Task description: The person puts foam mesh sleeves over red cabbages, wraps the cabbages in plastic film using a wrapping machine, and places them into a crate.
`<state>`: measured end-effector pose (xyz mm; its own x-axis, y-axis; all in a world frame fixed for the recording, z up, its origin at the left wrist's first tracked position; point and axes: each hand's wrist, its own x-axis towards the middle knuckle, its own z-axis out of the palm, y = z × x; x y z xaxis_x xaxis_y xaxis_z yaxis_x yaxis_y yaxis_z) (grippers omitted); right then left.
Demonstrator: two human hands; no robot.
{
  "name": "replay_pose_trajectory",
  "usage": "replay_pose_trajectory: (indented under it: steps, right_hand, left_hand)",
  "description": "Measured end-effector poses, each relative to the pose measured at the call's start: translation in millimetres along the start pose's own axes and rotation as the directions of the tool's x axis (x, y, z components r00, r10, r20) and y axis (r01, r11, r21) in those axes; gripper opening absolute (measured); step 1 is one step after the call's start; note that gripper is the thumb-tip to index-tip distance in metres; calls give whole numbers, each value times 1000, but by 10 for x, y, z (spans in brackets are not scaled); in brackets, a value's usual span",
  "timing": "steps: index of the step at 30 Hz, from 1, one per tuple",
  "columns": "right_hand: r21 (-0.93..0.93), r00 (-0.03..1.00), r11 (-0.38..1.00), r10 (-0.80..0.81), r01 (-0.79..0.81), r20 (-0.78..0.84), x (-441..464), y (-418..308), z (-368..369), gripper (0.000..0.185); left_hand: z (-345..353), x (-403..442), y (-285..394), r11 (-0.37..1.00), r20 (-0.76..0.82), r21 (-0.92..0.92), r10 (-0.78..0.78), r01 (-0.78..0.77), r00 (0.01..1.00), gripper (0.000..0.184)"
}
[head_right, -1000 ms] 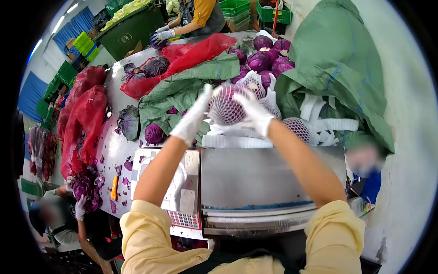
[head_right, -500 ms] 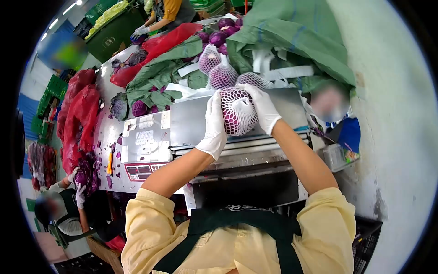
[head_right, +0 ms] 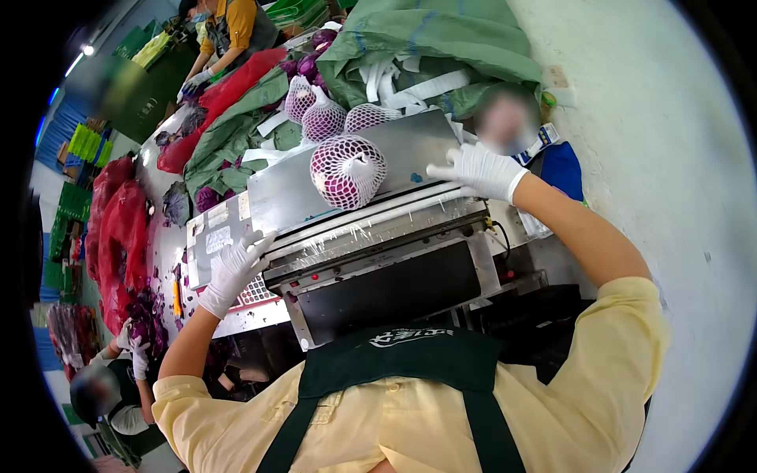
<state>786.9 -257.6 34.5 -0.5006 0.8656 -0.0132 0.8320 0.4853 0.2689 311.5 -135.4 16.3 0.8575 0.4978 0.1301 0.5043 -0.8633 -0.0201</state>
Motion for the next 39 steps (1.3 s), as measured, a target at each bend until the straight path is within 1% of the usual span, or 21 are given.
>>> replay_pose_trajectory:
  steps: [3, 8, 9, 10, 12, 13, 15, 17, 19, 20, 21, 23, 24, 25, 27, 28, 29, 31, 33, 35, 39]
  right_hand:
    - [-51, 983, 983, -176, 179, 46, 14, -93, 112, 56]
    - [184, 984, 967, -175, 175, -21, 164, -405, 345, 18]
    - [326, 996, 942, -78, 84, -30, 171, -496, 299, 16]
    - [485, 991, 873, 9, 56, -132, 111, -494, 396, 14]
    - [787, 961, 552, 194, -274, 198, 35, -472, -41, 7]
    - [846, 892, 288, 204, -448, 402, 15, -436, -364, 6]
    - [977, 906, -61, 366, -206, 214, -1, -318, -616, 7]
    - [973, 806, -139, 588, 186, -70, 267, -39, -756, 7]
    - [966, 656, 247, 719, 69, -231, 639, 83, -658, 3]
    - [715, 660, 683, 470, 148, -586, 839, 263, -329, 16]
    - [591, 715, 790, 317, 164, -623, 1022, 323, -64, 23]
    - [616, 973, 787, 154, -18, -169, 1265, 188, 299, 48]
    - [405, 970, 905, -32, 131, -242, 1407, 95, 296, 64]
    - [833, 946, 530, 158, 162, -285, 1410, -120, 542, 73]
    - [981, 965, 196, 257, 0, -51, 1379, -200, 447, 83]
    - [982, 966, 190, 254, -5, -45, 1334, -197, 540, 83]
    - [980, 995, 199, 104, -15, -6, 1252, -175, 692, 86]
    - [967, 981, -205, -149, -153, 123, 935, -407, 200, 91]
    - [898, 918, -273, -297, -346, 263, 574, -682, 77, 86]
    - [616, 740, -430, -516, -660, 432, 269, -959, 123, 73]
    - [286, 635, -579, -590, -764, 499, -257, -1488, 527, 51]
  left_hand:
    - [-64, 98, 246, 993, 225, 118, -9, -18, 974, 54]
    - [450, 439, 402, 945, -99, 10, 326, -326, 940, 43]
    - [601, 448, 495, 871, -174, -488, -35, -55, 984, 29]
    - [665, 308, 482, 752, -28, -649, -171, 112, 985, 24]
    - [20, 229, 720, 361, 353, -783, -412, 507, 840, 17]
    - [19, 118, 719, 273, 212, -894, -444, 357, 871, 15]
    - [-221, 113, 688, 221, -161, -974, -487, -57, 858, 15]
    - [-542, 392, 599, 375, -337, -919, -593, -119, 732, 18]
    - [-440, 708, 338, 642, -430, -761, -390, -95, 814, 64]
    - [-458, 954, 307, 699, -400, -702, -234, -132, 886, 99]
    - [-327, 1123, 273, 794, -323, -596, -99, -121, 941, 118]
    - [175, 1375, 222, 835, -159, -545, -14, -76, 987, 122]
    - [255, 1481, 216, 713, -119, -700, -57, -43, 991, 118]
    - [317, 1559, 216, 557, -65, -831, -89, -4, 994, 113]
    - [439, 1649, 210, 224, 103, -962, -228, 155, 968, 98]
    - [526, 1637, 264, -201, 203, -967, -241, 156, 949, 85]
    - [497, 1561, 301, -207, 211, -965, -243, 162, 947, 85]
    - [259, 1268, 515, -242, 502, -844, -39, 479, 864, 79]
    - [35, 900, 897, -555, 606, -543, 260, 630, 751, 83]
    - [-37, 691, 1140, -480, 724, -277, 465, 832, 509, 92]
    - [743, 148, 1578, -572, 818, -4, 469, 820, 332, 87]
